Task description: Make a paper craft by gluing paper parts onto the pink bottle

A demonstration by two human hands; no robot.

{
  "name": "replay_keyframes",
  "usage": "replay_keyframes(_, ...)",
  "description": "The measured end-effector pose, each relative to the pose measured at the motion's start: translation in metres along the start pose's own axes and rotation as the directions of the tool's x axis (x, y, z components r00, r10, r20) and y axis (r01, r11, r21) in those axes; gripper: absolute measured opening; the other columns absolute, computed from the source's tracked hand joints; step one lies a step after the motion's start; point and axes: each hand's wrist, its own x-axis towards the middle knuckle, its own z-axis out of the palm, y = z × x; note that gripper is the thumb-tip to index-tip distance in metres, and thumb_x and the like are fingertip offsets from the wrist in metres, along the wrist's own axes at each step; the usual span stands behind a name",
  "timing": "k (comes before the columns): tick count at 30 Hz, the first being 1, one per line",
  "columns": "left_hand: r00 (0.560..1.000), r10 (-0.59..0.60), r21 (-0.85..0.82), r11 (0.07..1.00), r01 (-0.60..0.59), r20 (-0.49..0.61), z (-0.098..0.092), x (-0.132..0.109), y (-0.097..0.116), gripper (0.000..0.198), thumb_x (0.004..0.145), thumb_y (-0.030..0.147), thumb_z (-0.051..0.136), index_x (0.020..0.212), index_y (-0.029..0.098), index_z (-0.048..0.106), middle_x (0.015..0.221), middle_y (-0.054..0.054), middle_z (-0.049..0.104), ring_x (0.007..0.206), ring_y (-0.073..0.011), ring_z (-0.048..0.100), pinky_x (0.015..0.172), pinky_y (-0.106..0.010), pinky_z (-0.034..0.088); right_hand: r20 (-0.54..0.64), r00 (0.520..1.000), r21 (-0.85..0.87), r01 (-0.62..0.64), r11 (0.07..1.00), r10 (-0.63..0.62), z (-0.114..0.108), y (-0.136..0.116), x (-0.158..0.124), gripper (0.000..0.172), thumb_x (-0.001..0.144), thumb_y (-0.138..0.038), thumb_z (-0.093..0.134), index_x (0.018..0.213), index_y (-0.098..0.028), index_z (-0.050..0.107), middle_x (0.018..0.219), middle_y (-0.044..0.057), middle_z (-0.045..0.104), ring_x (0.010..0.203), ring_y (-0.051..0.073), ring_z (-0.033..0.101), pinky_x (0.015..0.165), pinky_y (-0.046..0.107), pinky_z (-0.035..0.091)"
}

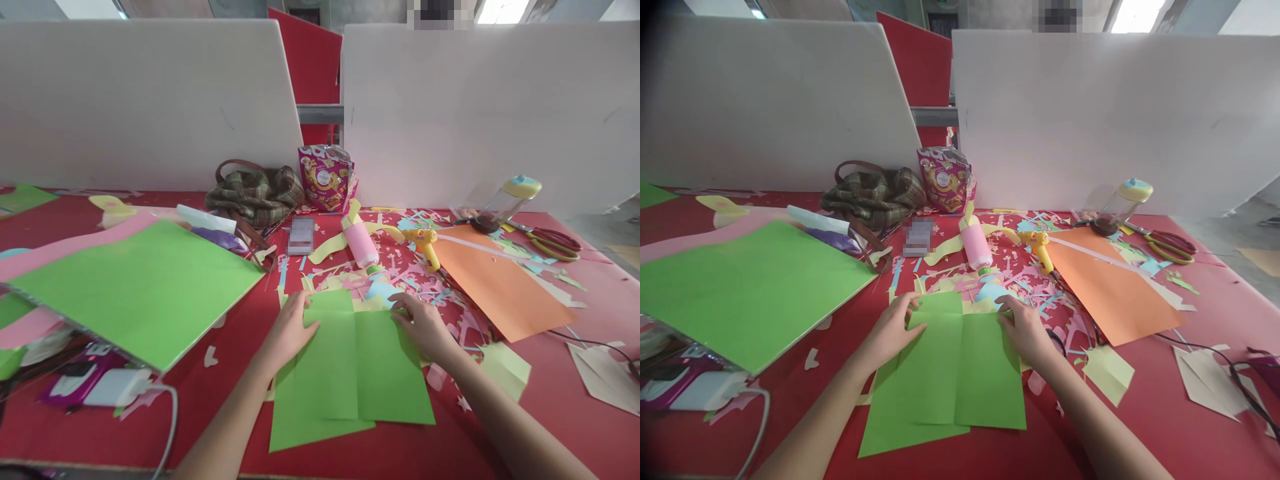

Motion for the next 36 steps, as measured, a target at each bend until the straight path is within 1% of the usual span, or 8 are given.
replay_keyframes(3, 0.980, 0.144, 0.125, 0.984, -0.127, -0.134, 0.005, 0.001, 0.003, 0.034, 0.068, 0.020, 0.052, 0.101, 0.019, 0.046, 0.096, -0.006, 0.043, 0.093, -0.0214, 0.045, 0.080, -0.036, 0.039, -0.019, 0.997, -0.020, 0.071, 0.997, -0.071, 0.003, -0.002, 0.005, 0.023, 0.070, -0.015, 0.044, 0.091, -0.020, 0.053, 0.079, 0.002, 0.063, 0.071, 0.015, 0.058, 0.064, 0.026, 0.043)
replay_keyframes(5, 0.971, 0.222, 0.162, 0.965, -0.206, -0.086, 0.011, -0.002, 0.009, 0.028, 0.071, 0.021, 0.050, 0.099, 0.018, 0.050, 0.092, -0.006, 0.045, 0.089, -0.0198, 0.046, 0.080, -0.036, 0.040, -0.029, 0.992, -0.028, 0.120, 0.992, -0.121, 0.006, -0.003, 0.008, 0.023, 0.071, -0.013, 0.043, 0.090, -0.020, 0.054, 0.081, 0.003, 0.063, 0.073, 0.015, 0.059, 0.065, 0.025, 0.043)
replay_keyframes(7, 0.957, 0.287, 0.144, 0.946, -0.290, 0.042, 0.019, -0.007, 0.016, 0.031, 0.076, 0.019, 0.043, 0.106, 0.017, 0.047, 0.089, -0.005, 0.048, 0.081, -0.0164, 0.049, 0.074, -0.031, 0.044, -0.035, 0.984, -0.046, 0.172, 0.984, -0.174, 0.009, -0.005, 0.011, 0.022, 0.073, -0.013, 0.041, 0.089, -0.020, 0.055, 0.084, 0.003, 0.063, 0.075, 0.015, 0.058, 0.067, 0.026, 0.043)
replay_keyframes(10, 0.936, 0.337, 0.244, 0.904, -0.351, 0.097, 0.031, -0.013, 0.025, 0.035, 0.078, 0.018, 0.039, 0.113, 0.014, 0.044, 0.087, -0.007, 0.052, 0.080, -0.0183, 0.049, 0.070, -0.034, 0.044, -0.035, 0.975, -0.084, 0.217, 0.972, -0.221, 0.012, -0.007, 0.014, 0.022, 0.075, -0.013, 0.039, 0.087, -0.020, 0.056, 0.087, 0.004, 0.063, 0.077, 0.015, 0.058, 0.069, 0.026, 0.042)
replay_keyframes(16, 0.930, 0.344, 0.404, 0.838, -0.366, 0.130, 0.038, -0.013, 0.030, 0.038, 0.081, 0.020, 0.034, 0.118, 0.011, 0.039, 0.083, -0.008, 0.053, 0.074, -0.0195, 0.049, 0.061, -0.034, 0.042, -0.086, 0.988, -0.140, 0.112, 0.984, -0.125, 0.017, -0.006, 0.014, 0.018, 0.076, -0.017, 0.040, 0.084, -0.016, 0.056, 0.081, 0.006, 0.062, 0.070, 0.015, 0.057, 0.063, 0.024, 0.041)
replay_keyframes(21, 0.933, 0.338, 0.436, 0.825, -0.359, 0.127, 0.039, -0.013, 0.032, 0.038, 0.082, 0.020, 0.032, 0.119, 0.011, 0.039, 0.082, -0.008, 0.053, 0.074, -0.0200, 0.049, 0.059, -0.033, 0.040, -0.068, 0.998, -0.247, -0.016, 0.969, -0.001, 0.020, -0.003, 0.012, 0.017, 0.078, -0.022, 0.038, 0.073, -0.017, 0.053, 0.063, 0.003, 0.060, 0.054, 0.015, 0.053, 0.052, 0.023, 0.036)
replay_keyframes(28, 0.943, 0.305, 0.437, 0.836, -0.333, 0.136, 0.040, -0.014, 0.036, 0.039, 0.081, 0.019, 0.031, 0.118, 0.009, 0.040, 0.084, -0.010, 0.055, 0.075, -0.0219, 0.049, 0.059, -0.035, 0.040, -0.026, 0.999, -0.453, -0.035, 0.891, 0.026, 0.028, -0.001, 0.007, 0.017, 0.080, -0.022, 0.033, 0.087, -0.018, 0.048, 0.068, 0.004, 0.059, 0.051, 0.015, 0.050, 0.043, 0.022, 0.024)
replay_keyframes(36, 0.944, 0.286, 0.465, 0.822, -0.329, 0.163, 0.040, -0.014, 0.037, 0.039, 0.082, 0.019, 0.030, 0.119, 0.008, 0.038, 0.085, -0.010, 0.055, 0.076, -0.0224, 0.048, 0.059, -0.035, 0.039, -0.012, 0.999, -0.462, -0.053, 0.886, 0.053, 0.027, -0.004, 0.004, 0.018, 0.081, -0.024, 0.031, 0.091, -0.019, 0.045, 0.068, 0.003, 0.058, 0.047, 0.013, 0.047, 0.042, 0.021, 0.019)
